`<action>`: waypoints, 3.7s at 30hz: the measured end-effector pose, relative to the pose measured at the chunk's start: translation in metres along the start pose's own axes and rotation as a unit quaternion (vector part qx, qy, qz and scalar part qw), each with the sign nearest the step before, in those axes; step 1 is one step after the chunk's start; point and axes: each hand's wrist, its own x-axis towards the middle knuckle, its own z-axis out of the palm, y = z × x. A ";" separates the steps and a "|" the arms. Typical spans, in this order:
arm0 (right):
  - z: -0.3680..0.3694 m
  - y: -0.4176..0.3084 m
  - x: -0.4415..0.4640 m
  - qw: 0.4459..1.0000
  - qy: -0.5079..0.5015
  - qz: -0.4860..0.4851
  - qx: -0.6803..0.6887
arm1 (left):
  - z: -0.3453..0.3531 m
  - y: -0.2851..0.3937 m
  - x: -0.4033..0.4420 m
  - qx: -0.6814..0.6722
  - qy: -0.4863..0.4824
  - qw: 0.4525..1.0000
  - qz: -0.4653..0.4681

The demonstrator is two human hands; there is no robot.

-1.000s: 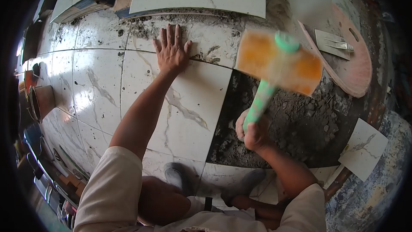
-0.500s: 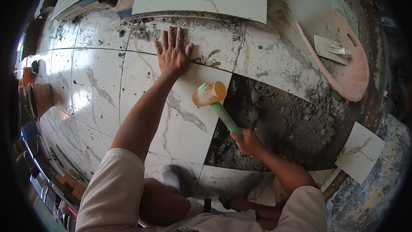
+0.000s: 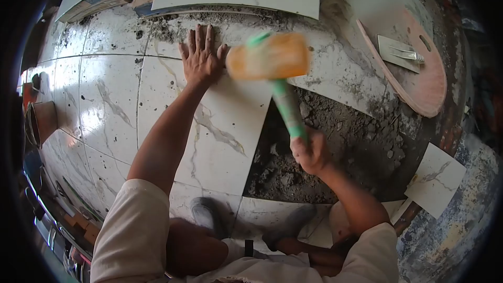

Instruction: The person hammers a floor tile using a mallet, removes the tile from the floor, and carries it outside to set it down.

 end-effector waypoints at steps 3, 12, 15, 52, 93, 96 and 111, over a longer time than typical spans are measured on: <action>0.020 0.034 -0.007 0.992 0.028 -0.109 0.048 | 0.001 -0.003 -0.002 0.006 -0.008 1.000 -0.003; 0.031 0.003 -0.004 0.990 0.032 -0.051 0.129 | 0.000 -0.006 -0.001 -0.037 0.018 0.999 0.007; 0.036 0.090 -0.040 0.998 -0.023 -0.009 -0.050 | 0.000 -0.005 -0.002 -0.058 0.013 0.998 0.001; 0.182 0.037 0.005 0.999 -0.003 -0.007 -0.050 | -0.017 -0.161 0.009 -0.039 -0.014 0.995 0.088; 0.297 0.044 -0.049 0.982 -0.088 -0.020 -0.168 | -0.105 -0.277 -0.112 0.173 -0.235 0.908 0.300; 0.294 0.030 -0.061 0.995 -0.084 0.005 -0.044 | -0.116 -0.273 -0.114 0.166 -0.239 0.909 0.297; 0.274 0.104 -0.095 0.973 -0.107 -0.131 -0.159 | -0.121 -0.312 -0.217 0.106 -0.219 0.932 0.267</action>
